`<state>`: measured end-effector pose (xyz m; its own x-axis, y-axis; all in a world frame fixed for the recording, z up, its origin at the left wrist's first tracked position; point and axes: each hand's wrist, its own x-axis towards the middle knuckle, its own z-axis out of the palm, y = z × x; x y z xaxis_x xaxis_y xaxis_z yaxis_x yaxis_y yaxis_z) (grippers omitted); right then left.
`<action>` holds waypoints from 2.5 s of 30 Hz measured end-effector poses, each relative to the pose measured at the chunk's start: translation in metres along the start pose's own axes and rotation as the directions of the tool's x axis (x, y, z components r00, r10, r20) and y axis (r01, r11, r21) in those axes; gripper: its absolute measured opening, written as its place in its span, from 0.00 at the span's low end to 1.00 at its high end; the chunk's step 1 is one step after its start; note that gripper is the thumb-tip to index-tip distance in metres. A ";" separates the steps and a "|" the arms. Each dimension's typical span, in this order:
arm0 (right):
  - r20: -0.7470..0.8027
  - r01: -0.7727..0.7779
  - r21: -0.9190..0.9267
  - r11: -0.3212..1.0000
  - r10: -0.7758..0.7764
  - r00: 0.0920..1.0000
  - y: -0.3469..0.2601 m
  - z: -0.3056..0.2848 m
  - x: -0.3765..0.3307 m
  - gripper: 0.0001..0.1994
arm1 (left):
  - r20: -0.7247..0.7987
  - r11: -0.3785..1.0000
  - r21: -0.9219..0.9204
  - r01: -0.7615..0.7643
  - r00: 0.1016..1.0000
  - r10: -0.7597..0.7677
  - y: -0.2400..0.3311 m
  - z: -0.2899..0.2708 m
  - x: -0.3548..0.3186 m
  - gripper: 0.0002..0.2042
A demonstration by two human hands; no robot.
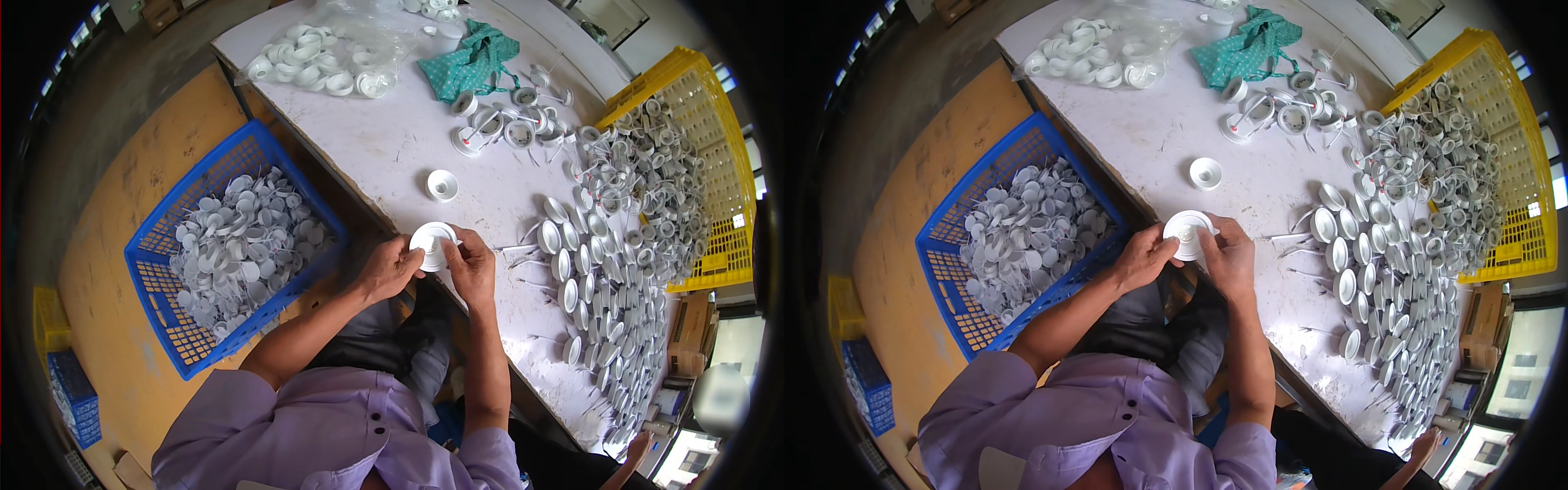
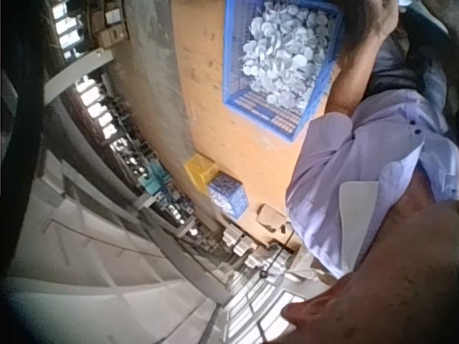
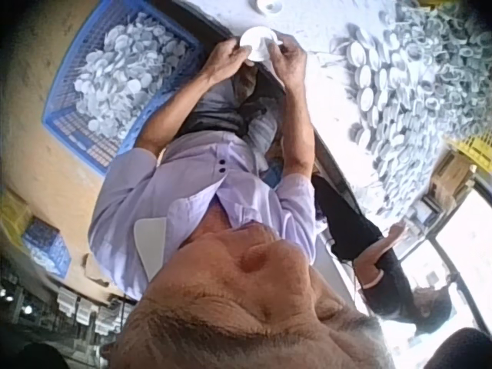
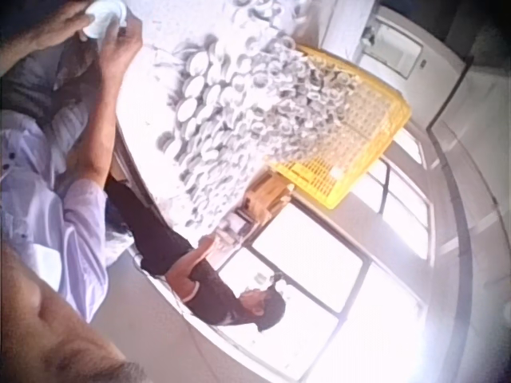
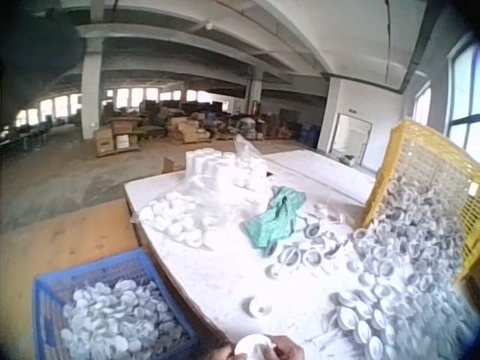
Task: The person assembles small circular lighting components by hand, fitting back covers onto LED units.
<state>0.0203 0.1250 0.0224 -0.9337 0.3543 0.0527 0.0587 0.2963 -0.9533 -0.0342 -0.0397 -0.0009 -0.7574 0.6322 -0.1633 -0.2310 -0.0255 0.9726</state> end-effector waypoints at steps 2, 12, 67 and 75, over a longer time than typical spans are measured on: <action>-0.051 -0.013 -0.005 1.000 0.013 0.999 -0.003 0.007 -0.003 0.09 | -0.059 0.996 0.087 -0.006 0.998 0.011 0.003 0.003 0.000 0.13; -0.159 -0.006 -0.135 0.991 -0.016 0.987 0.007 0.001 -0.013 0.10 | -0.126 0.995 0.091 0.035 0.992 -0.023 0.005 0.018 0.007 0.13; -0.587 -0.418 -0.489 0.766 0.067 0.807 0.084 -0.273 0.261 0.13 | 0.116 0.997 -0.011 -0.080 0.990 0.081 -0.004 0.019 0.043 0.09; -0.460 0.170 -0.234 0.957 -0.263 0.848 -0.002 -0.154 0.114 0.07 | 0.280 0.954 -0.300 0.030 0.958 0.058 0.020 0.056 0.068 0.19</action>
<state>-0.0315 0.3016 0.0757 -0.6450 0.6305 0.4318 -0.0195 0.5512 -0.8341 -0.0558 0.0459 0.0165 -0.5684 0.8210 -0.0538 -0.4258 -0.2377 0.8730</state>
